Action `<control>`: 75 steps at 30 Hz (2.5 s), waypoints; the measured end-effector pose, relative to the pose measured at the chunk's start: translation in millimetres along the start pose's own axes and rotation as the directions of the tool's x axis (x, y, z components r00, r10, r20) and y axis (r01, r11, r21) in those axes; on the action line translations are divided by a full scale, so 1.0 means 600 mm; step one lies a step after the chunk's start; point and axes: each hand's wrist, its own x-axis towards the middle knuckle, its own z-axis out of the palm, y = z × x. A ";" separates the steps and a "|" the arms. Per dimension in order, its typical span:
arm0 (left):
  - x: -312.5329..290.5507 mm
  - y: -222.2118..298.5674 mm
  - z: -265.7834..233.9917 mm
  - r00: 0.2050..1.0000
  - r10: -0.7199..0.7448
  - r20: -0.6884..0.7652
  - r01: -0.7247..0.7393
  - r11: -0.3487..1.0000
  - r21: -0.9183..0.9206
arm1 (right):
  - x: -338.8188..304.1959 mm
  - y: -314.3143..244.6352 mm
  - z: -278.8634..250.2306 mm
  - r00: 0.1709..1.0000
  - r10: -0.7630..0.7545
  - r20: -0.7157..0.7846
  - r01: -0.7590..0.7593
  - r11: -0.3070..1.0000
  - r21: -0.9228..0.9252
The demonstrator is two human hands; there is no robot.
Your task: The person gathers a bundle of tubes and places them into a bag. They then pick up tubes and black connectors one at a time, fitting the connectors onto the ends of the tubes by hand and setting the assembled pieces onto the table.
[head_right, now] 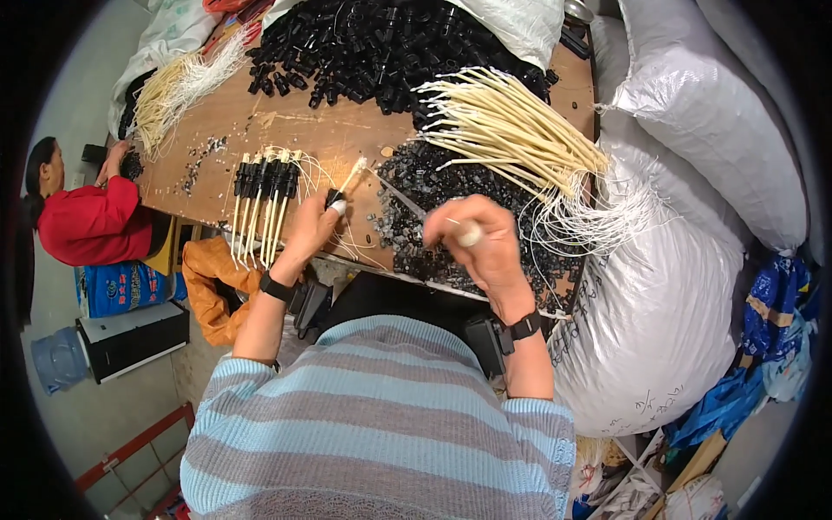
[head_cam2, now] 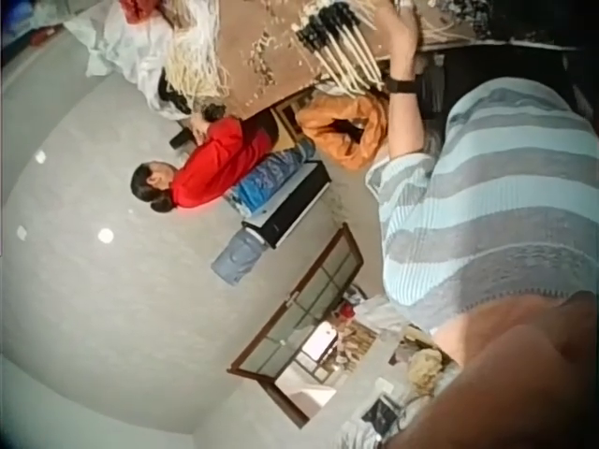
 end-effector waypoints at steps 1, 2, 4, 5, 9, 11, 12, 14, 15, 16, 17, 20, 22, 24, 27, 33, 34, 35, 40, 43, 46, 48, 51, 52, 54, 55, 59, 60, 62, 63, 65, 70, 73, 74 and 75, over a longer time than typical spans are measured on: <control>-0.001 0.021 0.011 1.000 0.006 0.004 -0.006 1.000 0.001 | -0.005 0.020 -0.003 0.990 0.100 -0.102 -0.121 0.965 -0.234; -0.008 0.050 0.031 0.994 -0.066 0.088 0.092 0.936 -0.341 | 0.002 0.048 -0.003 0.995 0.056 -0.077 -0.089 0.831 -0.549; -0.007 0.092 0.065 0.983 0.020 0.180 0.084 0.833 -0.547 | 0.011 0.087 0.008 0.981 -0.152 0.124 0.157 0.231 -0.960; -0.007 0.100 0.074 0.976 0.132 0.176 -0.038 0.890 -0.454 | 0.008 0.104 0.006 0.972 -0.166 0.164 0.165 -0.007 -0.986; 0.013 0.063 0.063 0.996 0.083 0.036 -0.075 0.981 -0.179 | -0.013 0.096 0.003 0.957 -0.214 -0.198 -0.163 0.168 -0.972; 0.012 0.075 0.045 0.997 0.054 0.055 -0.046 0.989 -0.142 | -0.018 0.091 -0.014 0.960 -0.255 -0.114 -0.091 0.100 -0.991; 0.012 0.077 0.044 0.994 0.031 0.108 -0.005 0.974 -0.227 | -0.018 0.092 -0.017 0.953 -0.302 0.001 -0.014 -0.047 -0.999; 0.000 0.118 0.040 0.961 -0.059 0.271 0.161 0.915 -0.369 | -0.018 0.091 -0.010 0.964 -0.240 0.117 0.047 -0.279 -0.959; -0.003 0.133 0.049 0.943 -0.037 0.331 0.148 0.937 -0.316 | -0.019 0.095 -0.007 0.964 -0.241 0.114 0.044 -0.279 -0.959; -0.001 0.117 0.069 0.949 0.126 0.288 -0.007 0.924 -0.382 | -0.018 0.098 0.000 0.965 -0.246 0.089 0.021 -0.265 -0.964; -0.002 0.110 0.080 0.928 0.284 0.239 -0.157 0.884 -0.441 | -0.017 0.102 0.004 0.967 -0.250 0.059 -0.006 -0.252 -0.968; -0.005 0.104 0.071 0.943 0.236 0.233 -0.168 0.946 -0.277 | -0.022 0.094 -0.007 0.979 -0.161 -0.125 -0.084 0.238 -0.968; -0.004 0.098 0.066 0.951 0.200 0.235 -0.148 0.964 -0.220 | -0.023 0.083 0.000 0.976 -0.036 -0.214 -0.186 0.373 -0.909; 0.000 0.083 0.069 0.939 0.308 0.154 -0.312 0.950 0.005 | -0.020 0.085 -0.003 0.972 -0.156 -0.174 -0.129 0.259 -0.957; -0.007 0.070 0.067 0.865 0.492 0.098 -0.501 0.836 0.225 | -0.014 0.085 0.007 0.950 -0.299 -0.086 -0.054 0.112 -0.992; -0.014 0.076 0.066 0.872 0.469 0.141 -0.489 0.842 0.228 | -0.012 0.097 0.006 0.949 -0.307 -0.079 -0.068 0.046 -0.997; -0.013 0.076 0.067 0.851 0.504 0.149 -0.525 0.822 0.222 | -0.012 0.097 0.007 0.956 -0.281 -0.085 -0.077 0.041 -0.996; -0.015 0.079 0.070 0.852 0.503 0.148 -0.524 0.823 0.221 | -0.011 0.097 0.007 0.963 -0.255 -0.092 -0.085 0.035 -0.996; -0.018 0.090 0.072 0.825 0.552 0.116 -0.564 0.800 0.206 | -0.010 0.103 0.008 0.972 -0.216 -0.095 -0.062 0.152 -0.986; -0.021 0.115 0.063 0.864 0.314 0.392 -0.396 0.907 0.146 | -0.011 0.106 0.005 0.993 -0.117 -0.020 0.016 0.300 -0.954; -0.016 0.092 0.063 0.844 0.382 0.376 -0.398 0.917 -0.037 | -0.015 0.100 0.011 0.999 -0.048 0.003 0.015 0.250 -0.968; -0.016 0.089 0.066 0.847 0.473 0.242 -0.469 0.880 -0.078 | -0.016 0.103 0.010 0.998 -0.061 0.007 0.021 0.229 -0.973; -0.020 0.095 0.061 0.827 0.558 0.067 -0.558 0.830 -0.019 | -0.019 0.113 0.006 0.994 -0.107 -0.013 0.004 0.159 -0.987; -0.018 0.088 0.064 0.798 0.603 -0.004 -0.603 0.798 -0.016 | -0.017 0.113 0.012 0.990 -0.143 -0.005 0.021 0.183 -0.983; -0.019 0.080 0.065 0.762 0.643 -0.076 -0.645 0.764 -0.009 | -0.015 0.114 0.015 0.984 -0.179 0.004 0.041 0.207 -0.978; -0.024 0.082 0.063 0.752 0.655 -0.079 -0.660 0.745 -0.096 | -0.016 0.113 0.013 0.986 -0.166 -0.009 0.039 0.281 -0.959; -0.028 0.080 0.059 0.732 0.682 -0.019 -0.672 0.716 -0.192 | -0.018 0.109 0.019 0.996 -0.071 -0.057 -0.016 0.473 -0.881; -0.029 0.080 0.057 0.733 0.680 -0.019 -0.670 0.717 -0.190 | -0.020 0.111 0.019 0.996 -0.070 -0.055 -0.015 0.475 -0.880; -0.028 0.076 0.053 0.725 0.687 0.051 -0.653 0.709 -0.266 | -0.027 0.117 0.014 0.992 -0.113 -0.049 -0.018 0.260 -0.965; -0.028 0.065 0.048 0.727 0.685 0.052 -0.652 0.712 -0.262 | -0.033 0.121 0.012 0.992 -0.113 -0.049 -0.017 0.265 -0.964; -0.028 0.023 0.027 0.908 0.405 -0.110 -0.395 0.913 0.103 | -0.041 0.123 0.007 0.955 -0.151 -0.256 -0.178 0.403 -0.898; -0.043 -0.015 -0.013 0.943 0.319 -0.096 -0.270 0.901 0.340 | -0.048 0.121 -0.002 0.937 -0.062 -0.343 -0.284 0.436 -0.854; -0.027 0.014 0.031 0.910 0.415 -0.027 -0.396 0.886 0.241 | -0.043 0.128 -0.005 0.931 -0.012 -0.365 -0.322 0.443 -0.837; -0.016 0.025 0.048 0.834 0.545 -0.084 -0.504 0.815 0.286 | -0.043 0.130 -0.003 0.926 -0.011 -0.377 -0.332 0.451 -0.828; -0.007 0.031 0.059 0.736 0.664 -0.132 -0.597 0.728 0.337 | -0.042 0.131 -0.002 0.921 -0.011 -0.390 -0.342 0.460 -0.820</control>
